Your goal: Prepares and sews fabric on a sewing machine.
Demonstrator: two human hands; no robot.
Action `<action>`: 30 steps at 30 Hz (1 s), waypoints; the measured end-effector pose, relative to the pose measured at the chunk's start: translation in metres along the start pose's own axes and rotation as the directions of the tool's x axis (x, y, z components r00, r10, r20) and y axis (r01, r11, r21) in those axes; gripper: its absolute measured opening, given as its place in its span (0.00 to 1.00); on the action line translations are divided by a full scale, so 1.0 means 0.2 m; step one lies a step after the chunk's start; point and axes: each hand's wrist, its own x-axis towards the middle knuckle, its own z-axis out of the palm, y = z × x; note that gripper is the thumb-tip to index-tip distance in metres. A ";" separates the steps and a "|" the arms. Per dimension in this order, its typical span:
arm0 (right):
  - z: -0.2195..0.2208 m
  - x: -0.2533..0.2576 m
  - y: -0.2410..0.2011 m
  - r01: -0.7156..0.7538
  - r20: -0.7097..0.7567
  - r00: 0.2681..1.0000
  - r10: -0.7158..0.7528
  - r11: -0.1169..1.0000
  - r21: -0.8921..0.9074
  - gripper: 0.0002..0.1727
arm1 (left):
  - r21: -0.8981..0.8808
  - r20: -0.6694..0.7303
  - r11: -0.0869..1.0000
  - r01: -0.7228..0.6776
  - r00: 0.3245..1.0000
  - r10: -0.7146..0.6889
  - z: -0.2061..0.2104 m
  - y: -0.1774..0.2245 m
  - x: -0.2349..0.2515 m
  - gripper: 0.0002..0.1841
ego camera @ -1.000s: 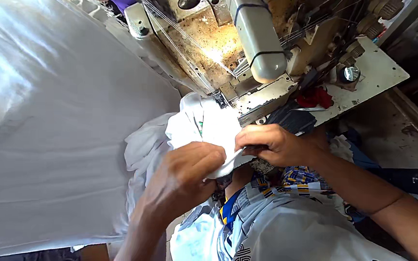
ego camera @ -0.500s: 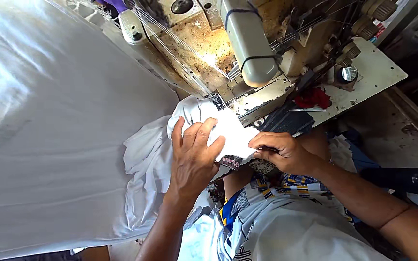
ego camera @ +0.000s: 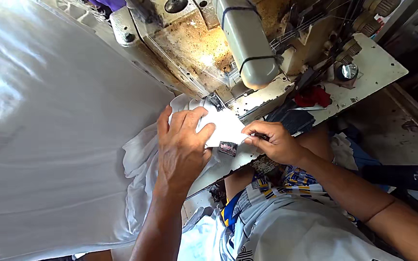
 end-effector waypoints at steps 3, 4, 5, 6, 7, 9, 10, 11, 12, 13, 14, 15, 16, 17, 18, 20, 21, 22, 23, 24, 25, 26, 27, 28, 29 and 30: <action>0.02 0.07 0.01 -0.024 -0.011 1.000 0.024 1.000 -0.005 0.03 | 0.000 -0.006 1.000 0.014 1.000 -0.014 0.00 -0.06 0.03 0.12; 0.03 0.09 0.01 -0.022 -0.024 0.999 0.022 1.000 -0.009 0.03 | -0.001 -0.019 1.000 0.026 0.999 -0.026 0.00 -0.07 0.04 0.12; 0.04 0.11 0.01 -0.016 -0.038 0.999 0.015 1.000 -0.017 0.03 | -0.004 -0.034 0.999 0.045 0.998 -0.045 0.00 -0.07 0.04 0.12; 0.05 0.12 0.01 -0.008 -0.050 0.999 0.007 1.000 -0.023 0.03 | -0.010 -0.051 0.998 0.066 0.996 -0.067 0.00 -0.07 0.04 0.12; 0.06 0.13 0.01 -0.002 -0.059 0.998 0.001 1.000 -0.020 0.03 | -0.022 -0.069 0.996 0.089 0.993 -0.091 0.00 -0.06 0.03 0.13; 0.07 0.15 0.02 0.010 -0.072 0.997 -0.010 1.000 0.001 0.05 | -0.067 -0.097 0.987 0.147 0.983 -0.153 0.02 -0.02 0.01 0.15; 0.08 0.15 0.02 0.017 -0.077 0.997 -0.016 1.000 0.011 0.06 | -0.097 -0.096 0.979 0.177 0.978 -0.186 0.04 0.00 0.00 0.17; 0.09 0.15 0.03 0.026 -0.078 0.997 -0.024 0.999 0.019 0.06 | -0.121 -0.091 0.972 0.201 0.973 -0.213 0.05 0.03 -0.02 0.19; 0.09 0.15 0.03 0.035 -0.076 0.997 -0.033 0.999 0.023 0.07 | -0.133 -0.086 0.966 0.220 0.969 -0.232 0.06 0.05 -0.04 0.19; 0.09 0.15 0.03 0.044 -0.073 0.996 -0.042 0.999 0.020 0.08 | -0.136 -0.093 0.964 0.229 0.966 -0.242 0.08 0.07 -0.05 0.19; 0.08 0.15 0.03 0.049 -0.074 0.996 -0.049 0.999 0.010 0.09 | -0.129 -0.098 0.962 0.239 0.963 -0.253 0.11 0.09 -0.06 0.18; 0.08 0.13 0.02 0.052 -0.074 0.996 -0.052 0.999 -0.004 0.10 | -0.116 -0.102 0.961 0.250 0.960 -0.262 0.13 0.09 -0.07 0.18; 0.06 0.12 0.01 0.053 -0.075 0.996 -0.054 0.998 -0.016 0.12 | -0.107 -0.106 0.960 0.259 0.957 -0.270 0.15 0.10 -0.08 0.17; 0.05 0.10 -0.01 0.047 -0.080 0.996 -0.049 0.998 -0.028 0.14 | -0.103 -0.112 0.958 0.268 0.954 -0.279 0.16 0.10 -0.09 0.17; 0.03 0.07 -0.02 0.040 -0.087 0.995 -0.044 0.998 -0.042 0.15 | -0.103 -0.121 0.956 0.274 0.951 -0.286 0.17 0.11 -0.09 0.17; -0.03 0.02 -0.05 0.016 -0.110 0.994 -0.023 0.998 -0.062 0.15 | -0.097 -0.143 0.955 0.281 0.946 -0.292 0.19 0.11 -0.09 0.17; -0.07 0.00 -0.07 0.001 -0.113 0.994 -0.010 0.997 -0.076 0.15 | -0.090 -0.152 0.954 0.287 0.942 -0.298 0.20 0.11 -0.09 0.17; -0.11 -0.02 -0.08 -0.020 -0.122 0.992 0.008 0.996 -0.092 0.14 | -0.085 -0.163 0.952 0.293 0.939 -0.303 0.21 0.12 -0.09 0.17; -0.15 -0.05 -0.09 -0.031 -0.129 0.991 0.018 0.994 -0.102 0.13 | -0.077 -0.173 0.951 0.300 0.935 -0.309 0.22 0.12 -0.09 0.17; -0.19 -0.07 -0.10 -0.032 -0.141 0.990 0.016 0.993 -0.114 0.13 | -0.071 -0.184 0.949 0.306 0.931 -0.314 0.23 0.13 -0.09 0.17; -0.24 -0.09 -0.11 -0.027 -0.153 0.988 0.005 0.990 -0.138 0.12 | -0.066 -0.193 0.948 0.312 0.928 -0.319 0.24 0.13 -0.10 0.17; -0.29 -0.11 -0.13 -0.025 -0.167 0.986 -0.001 0.988 -0.155 0.12 | -0.066 -0.194 0.947 0.313 0.927 -0.320 0.24 0.13 -0.10 0.18; -0.34 -0.13 -0.15 -0.030 -0.183 0.983 -0.002 0.984 -0.173 0.13 | -0.071 -0.187 0.947 0.312 0.929 -0.320 0.24 0.13 -0.10 0.18; -0.38 -0.14 -0.17 -0.040 -0.203 0.979 -0.001 0.980 -0.197 0.14 | -0.082 -0.165 0.948 0.309 0.933 -0.319 0.23 0.13 -0.10 0.18; -0.44 -0.15 -0.19 -0.048 -0.219 0.976 -0.003 0.973 -0.226 0.15 | -0.098 -0.131 0.949 0.301 0.941 -0.312 0.21 0.12 -0.11 0.20; -0.49 -0.15 -0.21 -0.055 -0.238 0.971 -0.007 0.966 -0.253 0.16 | -0.121 -0.086 0.950 0.286 0.951 -0.297 0.19 0.11 -0.11 0.22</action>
